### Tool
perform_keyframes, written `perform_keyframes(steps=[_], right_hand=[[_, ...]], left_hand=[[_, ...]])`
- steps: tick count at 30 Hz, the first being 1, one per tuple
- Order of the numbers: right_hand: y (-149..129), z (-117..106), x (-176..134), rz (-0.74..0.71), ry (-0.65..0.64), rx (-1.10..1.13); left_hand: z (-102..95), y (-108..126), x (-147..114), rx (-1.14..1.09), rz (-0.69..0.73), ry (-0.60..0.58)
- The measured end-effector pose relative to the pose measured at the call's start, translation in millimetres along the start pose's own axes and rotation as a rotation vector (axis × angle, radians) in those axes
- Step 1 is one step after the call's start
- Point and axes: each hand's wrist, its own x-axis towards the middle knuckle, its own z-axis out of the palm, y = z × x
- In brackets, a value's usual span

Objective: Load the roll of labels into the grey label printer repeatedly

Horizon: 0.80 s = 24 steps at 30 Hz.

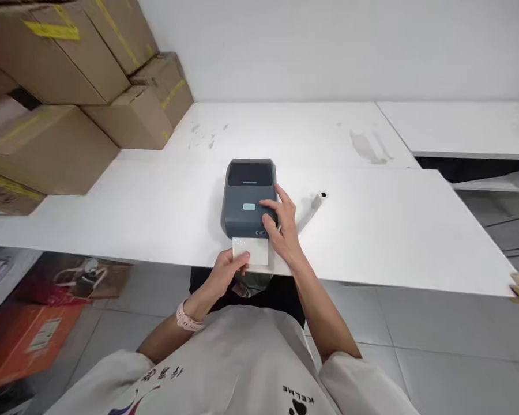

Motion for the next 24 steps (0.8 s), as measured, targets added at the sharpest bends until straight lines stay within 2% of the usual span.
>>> perform_keyframes(steps=[5,7,9,13,15,17,20,22,24], right_hand=[[-16,-8,10,-0.160,-0.058,-0.248],[-21,-11,13,-0.194,-0.079,-0.340],[-25,-12,15,-0.229,-0.093,-0.411],[-29,-10,15,-0.258,-0.114,-0.443],[-29,-11,12,-0.214,-0.149,-0.375],[-26,-14,8,-0.118,-0.185,-0.210],[-16,-21,3,0.137,-0.167,0.127],[-9,-25,1,0.305,-0.167,0.315],[-3,-24,0,0.389,-0.214,0.442]], left_hand=[[-4.9,4,-2,0.020,-0.047,-0.070],[-12.3,3,-4,0.025,-0.024,-0.056],[-21.5,1,-4,0.036,0.054,0.052],[-34.5,8,6,0.119,0.309,0.419],[-34.9,18,13,0.169,0.407,0.465],[-32.1,31,18,0.200,0.434,0.403],[-26.1,47,23,0.213,0.392,0.271],[-22.8,52,25,0.198,0.389,0.221],[-20.3,52,28,0.149,0.399,0.205]])
